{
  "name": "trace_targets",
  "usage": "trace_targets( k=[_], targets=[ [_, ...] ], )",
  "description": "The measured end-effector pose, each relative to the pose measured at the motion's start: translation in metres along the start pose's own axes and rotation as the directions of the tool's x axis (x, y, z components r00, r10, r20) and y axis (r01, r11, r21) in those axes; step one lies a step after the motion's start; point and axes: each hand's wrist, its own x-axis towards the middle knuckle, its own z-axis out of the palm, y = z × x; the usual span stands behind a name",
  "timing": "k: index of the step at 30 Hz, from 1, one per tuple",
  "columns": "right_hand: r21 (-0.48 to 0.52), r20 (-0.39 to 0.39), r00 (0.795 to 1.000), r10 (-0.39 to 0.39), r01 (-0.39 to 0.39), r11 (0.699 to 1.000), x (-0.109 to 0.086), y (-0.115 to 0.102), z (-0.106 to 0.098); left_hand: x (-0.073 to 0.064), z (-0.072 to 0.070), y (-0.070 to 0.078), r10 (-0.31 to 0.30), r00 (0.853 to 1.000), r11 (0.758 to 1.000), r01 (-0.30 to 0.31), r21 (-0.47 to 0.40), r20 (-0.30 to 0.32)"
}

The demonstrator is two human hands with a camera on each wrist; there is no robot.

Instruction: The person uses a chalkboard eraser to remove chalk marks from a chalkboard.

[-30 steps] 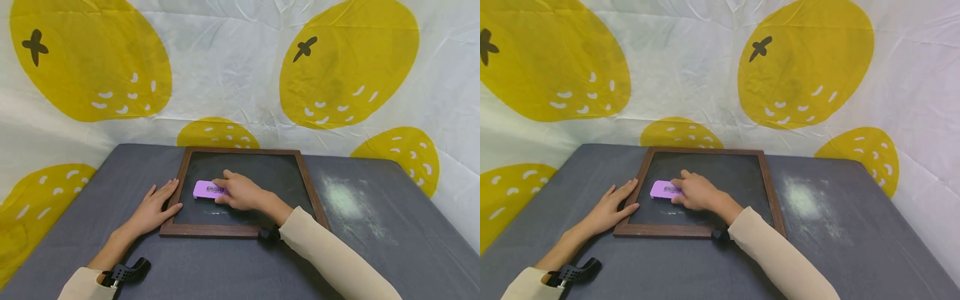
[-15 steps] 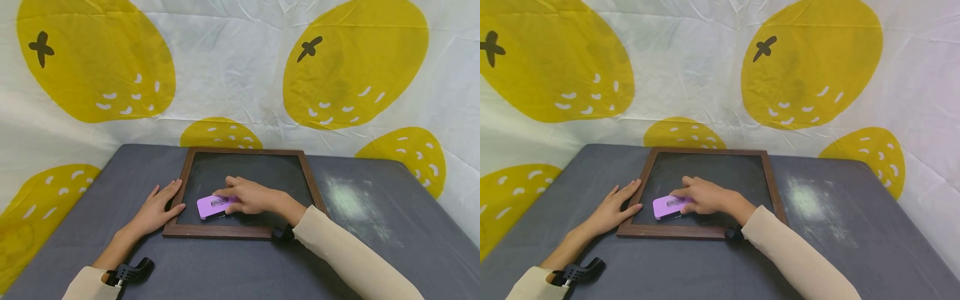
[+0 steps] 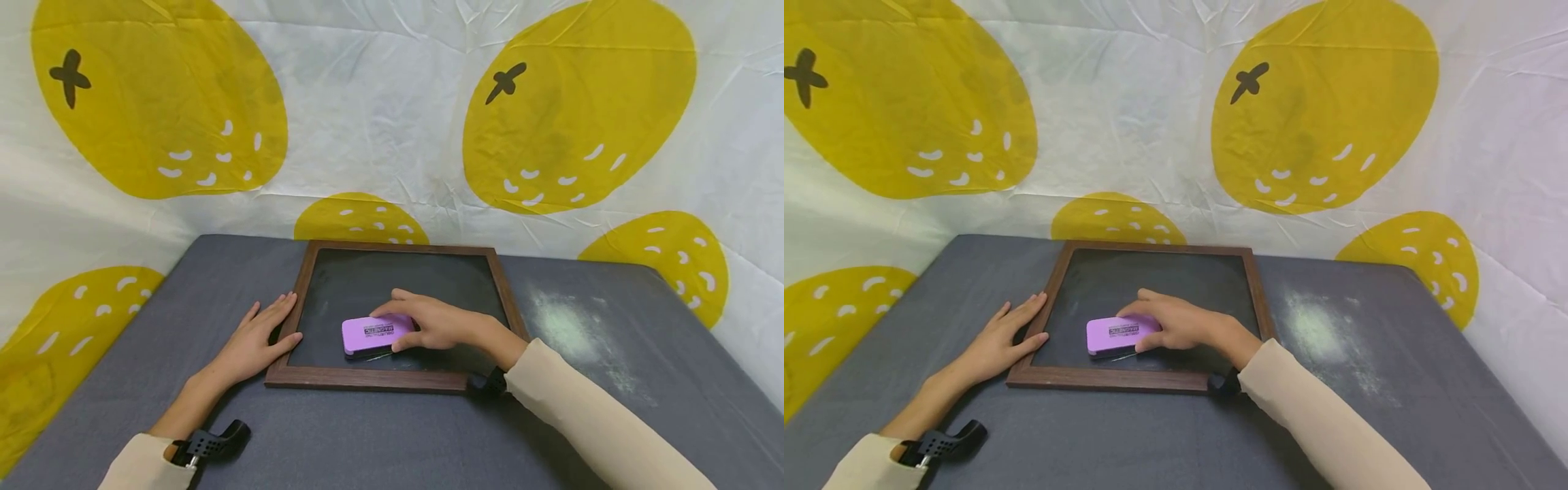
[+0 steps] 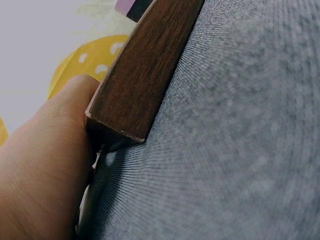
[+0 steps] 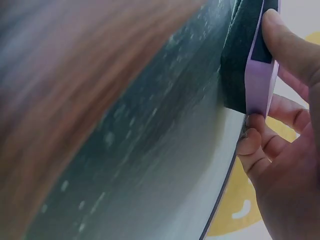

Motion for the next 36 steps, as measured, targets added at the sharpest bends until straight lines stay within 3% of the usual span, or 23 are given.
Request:
trace_targets(
  k=[8, 13, 27, 36],
  targets=[
    [-0.057, 0.052, 0.998, -0.040, 0.043, 0.997, -0.006, 0.000, -0.010, 0.001, 0.002, 0.000, 0.003, 1.000, 1.000, -0.003, -0.006, -0.001],
    [-0.065, 0.071, 0.997, -0.038, 0.043, 0.997, -0.022, 0.002, -0.016, 0.003, 0.002, 0.001, 0.008, 1.000, 1.000, -0.008, -0.011, -0.003],
    [-0.040, 0.035, 0.999, 0.016, -0.014, 0.999, -0.074, 0.023, -0.022, -0.002, 0.004, -0.002, 0.010, 1.000, 1.000, -0.010, -0.019, -0.008],
    [-0.084, -0.032, 0.999, -0.013, 0.010, 0.996, -0.114, 0.034, -0.025, 0.000, 0.003, -0.001, 0.003, 1.000, 1.000, -0.003, -0.012, 0.000]
  ],
)
